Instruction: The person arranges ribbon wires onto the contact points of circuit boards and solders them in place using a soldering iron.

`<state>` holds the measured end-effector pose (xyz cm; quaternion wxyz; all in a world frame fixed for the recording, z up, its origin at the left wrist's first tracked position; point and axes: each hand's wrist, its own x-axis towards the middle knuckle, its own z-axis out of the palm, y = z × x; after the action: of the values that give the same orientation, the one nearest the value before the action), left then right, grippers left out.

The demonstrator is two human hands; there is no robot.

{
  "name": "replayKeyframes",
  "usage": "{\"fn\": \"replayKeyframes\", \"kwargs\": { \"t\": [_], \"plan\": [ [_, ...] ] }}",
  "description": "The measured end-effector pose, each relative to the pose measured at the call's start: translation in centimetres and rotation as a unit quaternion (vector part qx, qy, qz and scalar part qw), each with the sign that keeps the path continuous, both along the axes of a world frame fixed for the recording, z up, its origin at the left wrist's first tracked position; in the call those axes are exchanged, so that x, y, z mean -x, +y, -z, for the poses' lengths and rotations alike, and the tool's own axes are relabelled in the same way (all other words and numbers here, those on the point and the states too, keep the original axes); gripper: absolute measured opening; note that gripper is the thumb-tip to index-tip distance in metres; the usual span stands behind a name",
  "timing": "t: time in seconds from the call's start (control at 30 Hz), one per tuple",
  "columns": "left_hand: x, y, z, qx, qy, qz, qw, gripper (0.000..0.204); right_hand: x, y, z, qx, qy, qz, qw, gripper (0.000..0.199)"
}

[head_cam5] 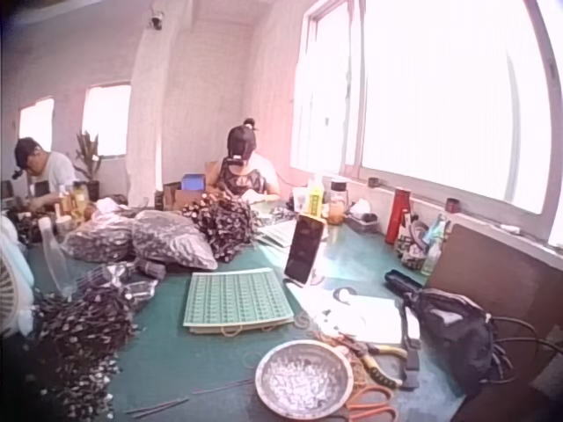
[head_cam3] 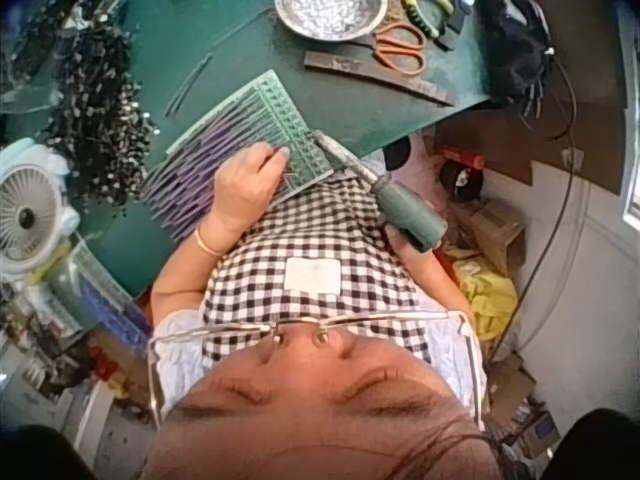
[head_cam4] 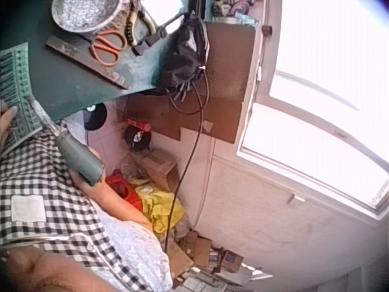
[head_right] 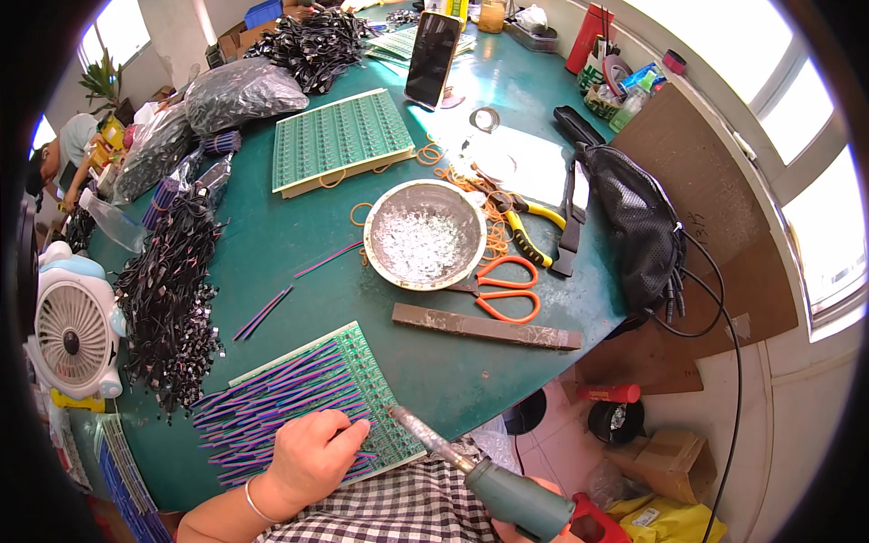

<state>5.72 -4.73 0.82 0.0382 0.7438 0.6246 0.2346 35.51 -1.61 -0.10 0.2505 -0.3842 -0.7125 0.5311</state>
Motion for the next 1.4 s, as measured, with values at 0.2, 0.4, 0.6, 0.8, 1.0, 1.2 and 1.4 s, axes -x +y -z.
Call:
{"fn": "replayKeyframes", "kwargs": {
  "t": [0.2,0.4,0.6,0.8,1.0,1.2,1.4],
  "plan": [
    [-0.3,0.3,-1.4,0.045,-0.091,-0.015,0.995,0.029,-0.7,-0.4,0.1,0.077,0.010,0.051,0.996,0.038],
    [0.7,-0.1,-1.7,0.033,-0.153,0.012,0.988,0.023,-0.3,-0.4,-0.4,0.070,0.029,0.074,0.994,0.045],
    [0.5,-0.6,-4.9,-0.066,-0.039,0.018,0.997,0.019,-0.7,-0.5,-1.0,0.039,0.022,0.076,0.996,0.052],
    [0.0,-0.6,-1.4,0.042,-0.014,0.024,0.999,0.018,-1.0,-1.2,-1.6,0.039,0.017,0.073,0.996,0.051],
    [-0.5,-0.4,-0.1,0.011,-0.045,0.013,0.999,0.018,0.3,0.5,-3.1,0.004,0.000,-0.009,1.000,0.041],
    [-0.4,-0.5,-0.2,0.014,-0.045,0.018,0.999,0.020,0.5,0.2,-3.0,0.015,0.009,-0.016,1.000,0.044],
    [-0.4,-0.4,-0.5,0.017,-0.043,0.017,0.999,0.020,0.8,0.3,-3.1,0.000,0.015,-0.032,0.999,0.047]
  ]
}}
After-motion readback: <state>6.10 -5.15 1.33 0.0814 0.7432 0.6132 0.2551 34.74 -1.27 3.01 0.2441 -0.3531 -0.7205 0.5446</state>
